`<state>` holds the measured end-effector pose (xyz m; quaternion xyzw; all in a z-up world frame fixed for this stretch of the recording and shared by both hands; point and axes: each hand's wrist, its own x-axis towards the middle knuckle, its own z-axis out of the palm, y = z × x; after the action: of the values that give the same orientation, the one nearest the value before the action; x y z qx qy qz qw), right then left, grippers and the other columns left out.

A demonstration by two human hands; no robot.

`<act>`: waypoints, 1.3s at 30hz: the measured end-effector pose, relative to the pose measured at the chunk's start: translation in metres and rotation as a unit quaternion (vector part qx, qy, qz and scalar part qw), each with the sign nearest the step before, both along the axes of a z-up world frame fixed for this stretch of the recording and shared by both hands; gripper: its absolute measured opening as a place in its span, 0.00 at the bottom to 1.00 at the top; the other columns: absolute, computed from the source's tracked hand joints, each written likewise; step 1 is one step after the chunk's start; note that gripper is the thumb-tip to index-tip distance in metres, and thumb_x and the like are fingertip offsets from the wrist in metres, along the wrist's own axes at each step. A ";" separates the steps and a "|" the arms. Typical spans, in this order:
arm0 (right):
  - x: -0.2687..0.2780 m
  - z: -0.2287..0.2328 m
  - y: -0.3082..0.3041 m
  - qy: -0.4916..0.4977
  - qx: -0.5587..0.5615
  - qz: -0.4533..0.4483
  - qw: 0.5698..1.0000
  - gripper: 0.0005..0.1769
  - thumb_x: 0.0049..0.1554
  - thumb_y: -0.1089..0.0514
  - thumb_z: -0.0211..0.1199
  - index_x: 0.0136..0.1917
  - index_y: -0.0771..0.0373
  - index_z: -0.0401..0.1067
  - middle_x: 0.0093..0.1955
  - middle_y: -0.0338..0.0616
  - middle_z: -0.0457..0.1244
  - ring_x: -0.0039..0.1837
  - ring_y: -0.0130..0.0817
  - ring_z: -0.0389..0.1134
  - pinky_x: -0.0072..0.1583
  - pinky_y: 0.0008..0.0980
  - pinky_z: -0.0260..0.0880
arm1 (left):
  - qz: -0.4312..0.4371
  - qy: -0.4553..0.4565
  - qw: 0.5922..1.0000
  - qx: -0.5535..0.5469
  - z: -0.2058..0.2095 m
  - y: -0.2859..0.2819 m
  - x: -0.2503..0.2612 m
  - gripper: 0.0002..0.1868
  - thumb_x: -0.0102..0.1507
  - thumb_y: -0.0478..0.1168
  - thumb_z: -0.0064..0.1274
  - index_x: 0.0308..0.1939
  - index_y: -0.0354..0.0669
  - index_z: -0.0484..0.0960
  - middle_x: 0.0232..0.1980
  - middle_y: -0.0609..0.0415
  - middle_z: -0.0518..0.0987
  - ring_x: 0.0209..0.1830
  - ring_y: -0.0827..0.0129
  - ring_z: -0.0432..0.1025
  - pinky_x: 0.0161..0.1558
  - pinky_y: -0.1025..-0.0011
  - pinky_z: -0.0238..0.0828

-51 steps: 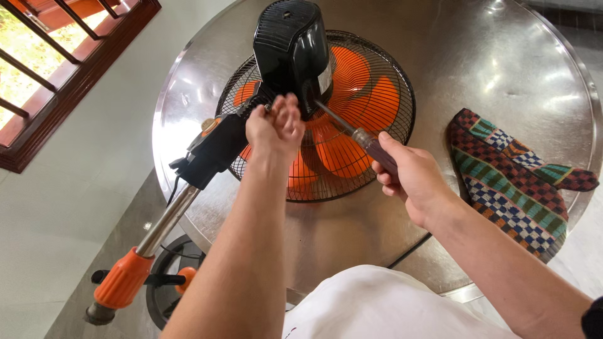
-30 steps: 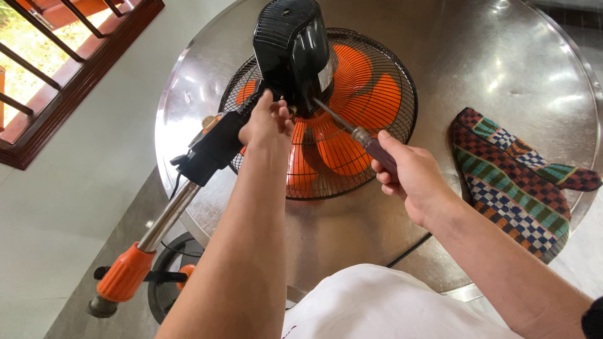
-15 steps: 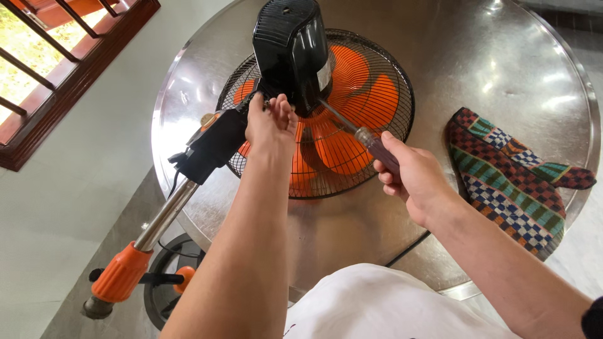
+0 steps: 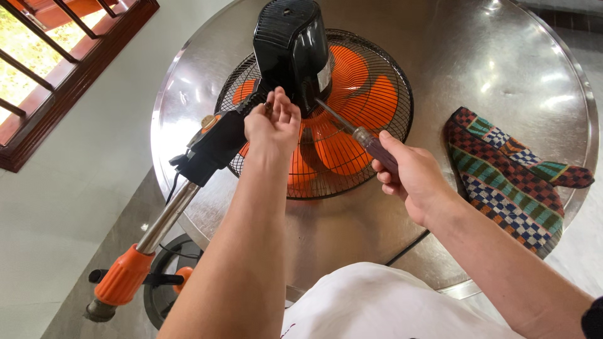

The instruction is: The person disassembles a standing fan by removing screws from the motor housing and front grille. They detach the front cage and then remove the orange fan blades from the motor shaft. Finally, they wipe the fan blades with a cloth.

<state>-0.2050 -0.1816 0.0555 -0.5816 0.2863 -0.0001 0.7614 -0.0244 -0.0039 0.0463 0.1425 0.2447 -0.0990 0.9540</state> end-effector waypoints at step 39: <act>0.001 -0.002 0.001 0.000 -0.002 0.001 1.000 0.20 0.63 0.41 0.58 0.44 0.61 0.69 0.35 0.37 0.62 0.34 0.21 0.59 0.34 0.24 0.60 | -0.005 -0.060 0.997 -0.046 -0.030 0.003 0.000 0.15 0.73 0.44 0.37 0.38 0.41 0.75 0.34 0.56 0.81 0.29 0.75 0.75 0.34 0.74 0.70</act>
<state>-0.2037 -0.1802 0.0539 -0.5834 0.2857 -0.0002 0.7603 -0.0243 -0.0004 0.0161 0.1054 0.1819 -0.1065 0.9718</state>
